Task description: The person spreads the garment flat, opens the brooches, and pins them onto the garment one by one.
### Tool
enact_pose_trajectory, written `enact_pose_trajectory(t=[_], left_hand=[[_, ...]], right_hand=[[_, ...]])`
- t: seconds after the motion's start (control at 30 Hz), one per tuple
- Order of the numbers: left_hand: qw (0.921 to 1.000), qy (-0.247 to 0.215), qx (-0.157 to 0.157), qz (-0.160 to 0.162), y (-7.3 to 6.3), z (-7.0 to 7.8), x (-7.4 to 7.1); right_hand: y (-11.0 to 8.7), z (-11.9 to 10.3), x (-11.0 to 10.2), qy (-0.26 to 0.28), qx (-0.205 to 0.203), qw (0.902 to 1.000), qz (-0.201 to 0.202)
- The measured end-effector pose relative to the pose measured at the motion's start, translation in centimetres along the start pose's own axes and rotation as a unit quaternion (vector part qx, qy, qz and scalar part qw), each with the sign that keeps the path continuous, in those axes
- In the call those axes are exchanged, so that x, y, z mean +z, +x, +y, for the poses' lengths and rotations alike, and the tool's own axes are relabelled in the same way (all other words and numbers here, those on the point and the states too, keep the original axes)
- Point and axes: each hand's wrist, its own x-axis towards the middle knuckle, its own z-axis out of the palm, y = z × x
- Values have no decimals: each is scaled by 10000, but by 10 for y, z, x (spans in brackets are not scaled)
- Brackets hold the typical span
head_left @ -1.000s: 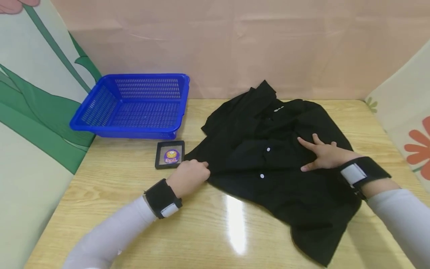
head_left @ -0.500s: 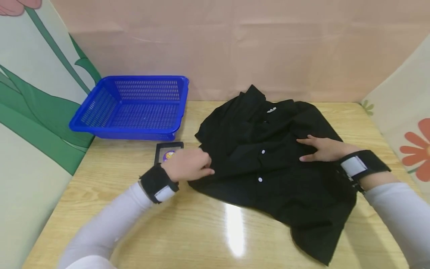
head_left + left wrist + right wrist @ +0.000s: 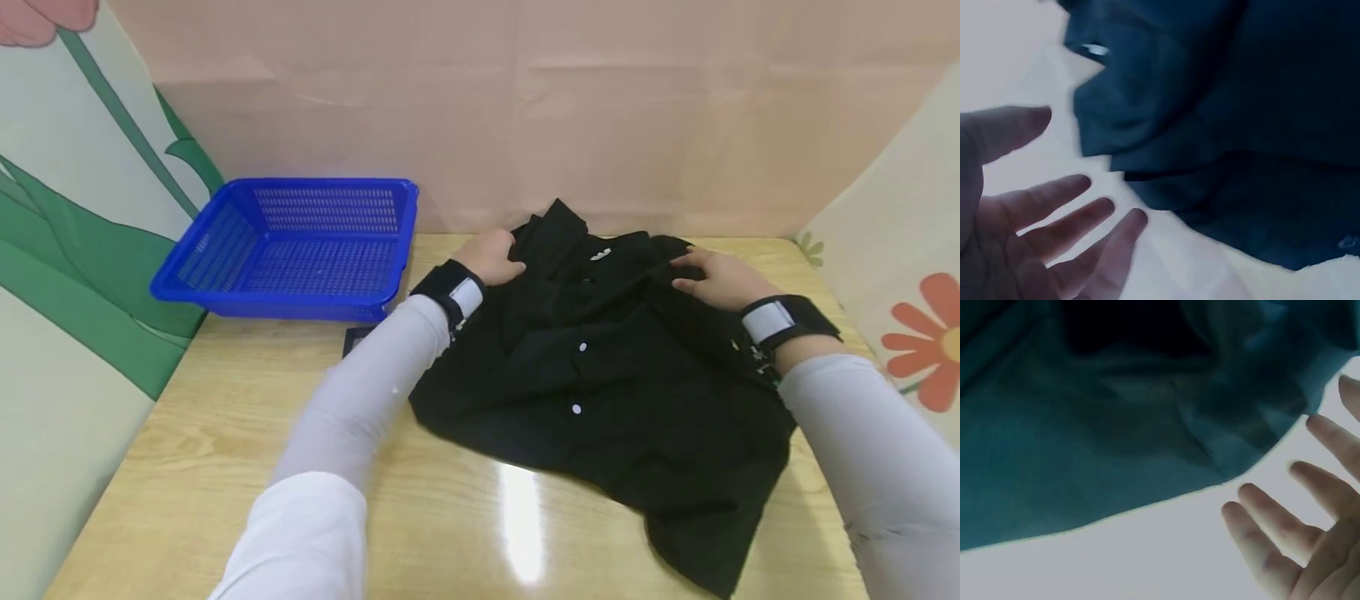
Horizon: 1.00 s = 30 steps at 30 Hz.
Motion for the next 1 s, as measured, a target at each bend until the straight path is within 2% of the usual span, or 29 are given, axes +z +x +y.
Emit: enact_pose_trajectory(t=[0.1, 0.23, 0.4, 0.57, 0.67, 0.73, 0.8, 0.9, 1.0], left_hand=[[9989, 42, -468, 10, 18, -4, 11], [9941, 231, -1046, -143, 29, -7, 24], [9902, 395, -1284, -383, 36, -6, 41], [9905, 200, -1337, -237, 33, -9, 45], [9939, 155, -1081, 149, 26, -18, 31], [9950, 202, -796, 568, 20, -24, 14], [9933, 212, -629, 944, 11, -27, -8], [9896, -83, -717, 1243, -4, -30, -37], [9844, -527, -1081, 1283, -14, -31, -54]], right_hand=[[9, 2, 8, 75, 39, 10000, 20], [18, -2, 19, 198, 33, 9996, -196], [25, -4, 34, -104, -146, 9994, -292], [27, -1, 41, -387, -481, 9978, -221], [21, 4, 31, -502, -302, 9982, -84], [13, 11, 18, -592, -151, 9979, 217], [4, 19, 4, -671, 1, 9954, 688], [-9, 29, -15, -759, 195, 9867, 1427], [-18, 33, -30, -694, 391, 9817, 1729]])
